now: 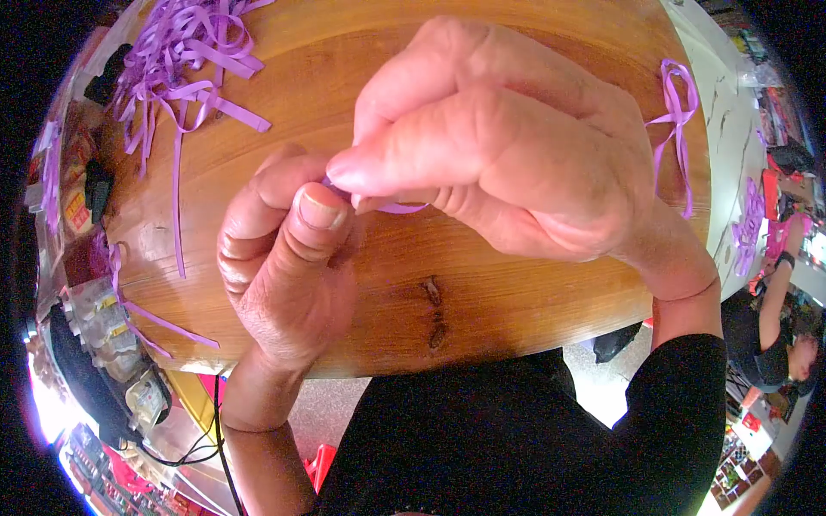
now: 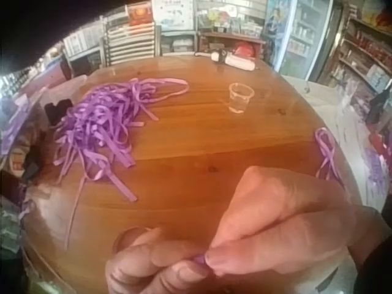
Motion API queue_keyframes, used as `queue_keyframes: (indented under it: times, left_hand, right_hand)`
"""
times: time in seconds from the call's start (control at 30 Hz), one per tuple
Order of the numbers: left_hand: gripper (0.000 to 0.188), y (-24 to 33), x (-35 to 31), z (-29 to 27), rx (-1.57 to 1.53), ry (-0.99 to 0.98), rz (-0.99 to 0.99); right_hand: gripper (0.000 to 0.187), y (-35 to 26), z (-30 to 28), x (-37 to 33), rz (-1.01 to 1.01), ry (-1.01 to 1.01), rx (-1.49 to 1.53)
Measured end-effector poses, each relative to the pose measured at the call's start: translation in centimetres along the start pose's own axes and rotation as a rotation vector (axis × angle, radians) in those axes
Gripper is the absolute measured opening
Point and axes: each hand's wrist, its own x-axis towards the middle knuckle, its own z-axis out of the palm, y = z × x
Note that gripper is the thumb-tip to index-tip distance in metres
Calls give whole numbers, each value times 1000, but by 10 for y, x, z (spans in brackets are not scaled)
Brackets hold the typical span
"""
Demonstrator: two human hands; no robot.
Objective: The person ties knots in purple ribbons by hand, forming loops and pulling the ends through to create a series of knots along the length of each ribbon.
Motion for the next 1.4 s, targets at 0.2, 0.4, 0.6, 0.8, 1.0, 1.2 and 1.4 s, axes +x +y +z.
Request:
queue_keyframes:
  times: [0.2,0.4,0.6,0.8,1.0,1.2,1.4]
  left_hand:
    - [10,-8,-1,-4,31,-38,146]
    - [12,-6,-1,2,8,-16,99]
    - [16,-3,-6,4,-69,13,-44]
    - [17,-4,-8,4,-31,24,-26]
    - [17,-1,-6,4,243,-93,240]
    - [13,14,2,-9,349,-130,202]
    - [12,22,5,-6,470,-128,148]
  right_hand:
    - [21,-6,-11,10,-22,-120,-57]
    - [24,-3,-17,11,-44,-163,-75]
    - [17,-6,-5,18,-40,11,-83]
    - [15,-9,-6,11,-23,28,-131]
    - [24,-14,-10,3,-17,-163,-174]
    - [21,-8,-25,-5,1,-279,-134]
    - [17,-13,-44,-3,78,-382,-100]
